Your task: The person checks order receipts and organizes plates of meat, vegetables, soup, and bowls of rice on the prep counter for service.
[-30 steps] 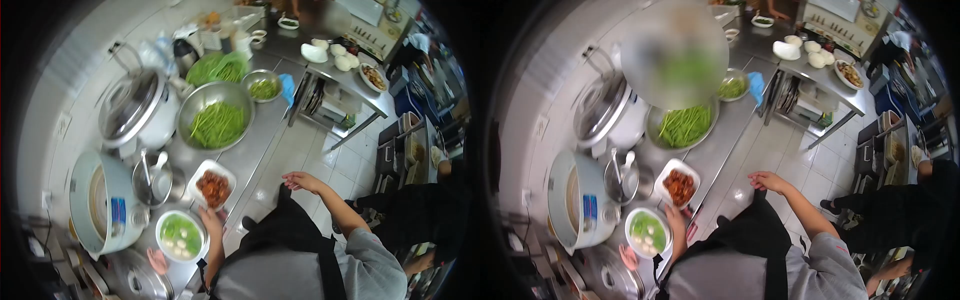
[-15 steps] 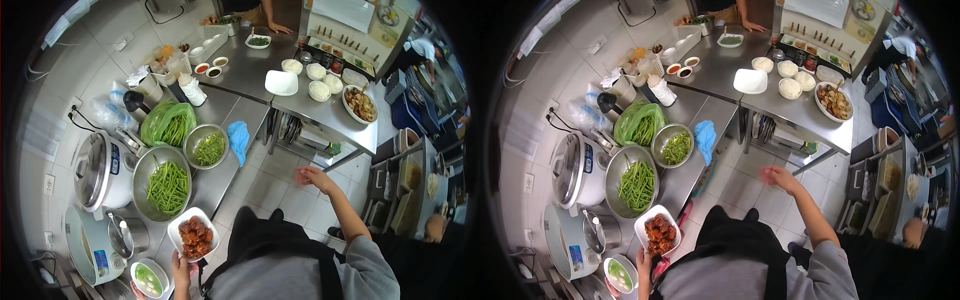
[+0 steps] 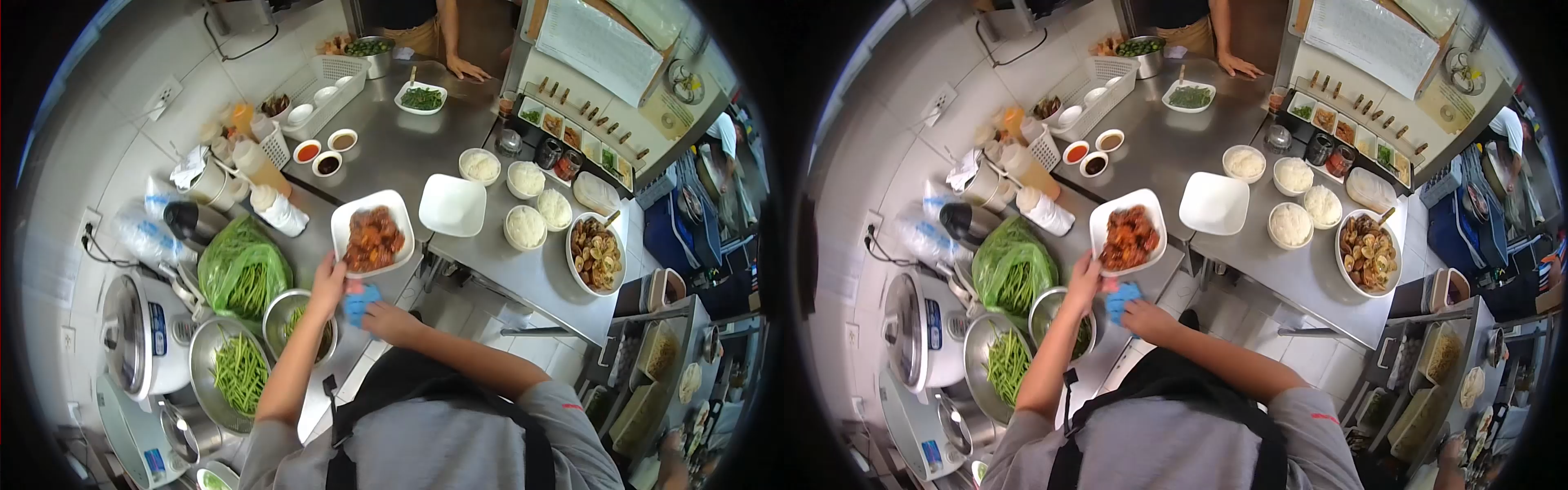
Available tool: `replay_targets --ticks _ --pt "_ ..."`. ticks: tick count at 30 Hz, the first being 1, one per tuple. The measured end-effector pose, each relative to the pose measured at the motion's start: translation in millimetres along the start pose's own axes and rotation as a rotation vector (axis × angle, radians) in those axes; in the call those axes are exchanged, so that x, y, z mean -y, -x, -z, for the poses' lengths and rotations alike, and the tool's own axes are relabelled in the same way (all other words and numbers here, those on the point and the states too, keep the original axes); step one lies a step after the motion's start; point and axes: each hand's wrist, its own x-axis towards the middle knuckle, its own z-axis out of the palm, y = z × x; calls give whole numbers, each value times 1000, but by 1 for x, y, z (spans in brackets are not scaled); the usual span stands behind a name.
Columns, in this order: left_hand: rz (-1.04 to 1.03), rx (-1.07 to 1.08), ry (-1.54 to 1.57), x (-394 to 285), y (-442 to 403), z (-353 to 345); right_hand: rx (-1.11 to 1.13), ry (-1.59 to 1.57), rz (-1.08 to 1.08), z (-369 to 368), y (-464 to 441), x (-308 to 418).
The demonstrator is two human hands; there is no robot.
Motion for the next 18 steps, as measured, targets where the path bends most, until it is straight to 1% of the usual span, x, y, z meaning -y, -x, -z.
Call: replay_targets --ticks 1,3,6,8,9,11,12,13,14,16,18 --pt "29 9 44 -4 -29 -12 68 -37 -66 15 13 -4" --pt "48 -47 56 10 -89 -28 -38 -431 -259 40 39 -19" --pt "89 -75 119 25 -122 -47 -333 -1173 -702 90 60 -29" --pt "71 -112 160 29 -122 -56 -473 -1447 -697 118 50 -33" --pt "52 -142 169 35 -106 -59 -542 -1589 -693 125 46 -36" --pt "104 149 -289 118 -92 -50 -393 -1552 -568 124 26 -42" --pt "148 130 101 99 -54 -74 -324 -1534 -499 121 16 -44" --pt "181 122 251 84 -30 -86 -288 -1473 -538 117 12 -46" --pt "214 110 401 68 -6 -98 -251 -1427 -523 119 13 -48" --pt "263 122 224 59 4 -97 -170 -1325 -494 125 14 -55" --pt "109 142 -151 46 9 -97 -133 -1049 -391 130 12 -63"
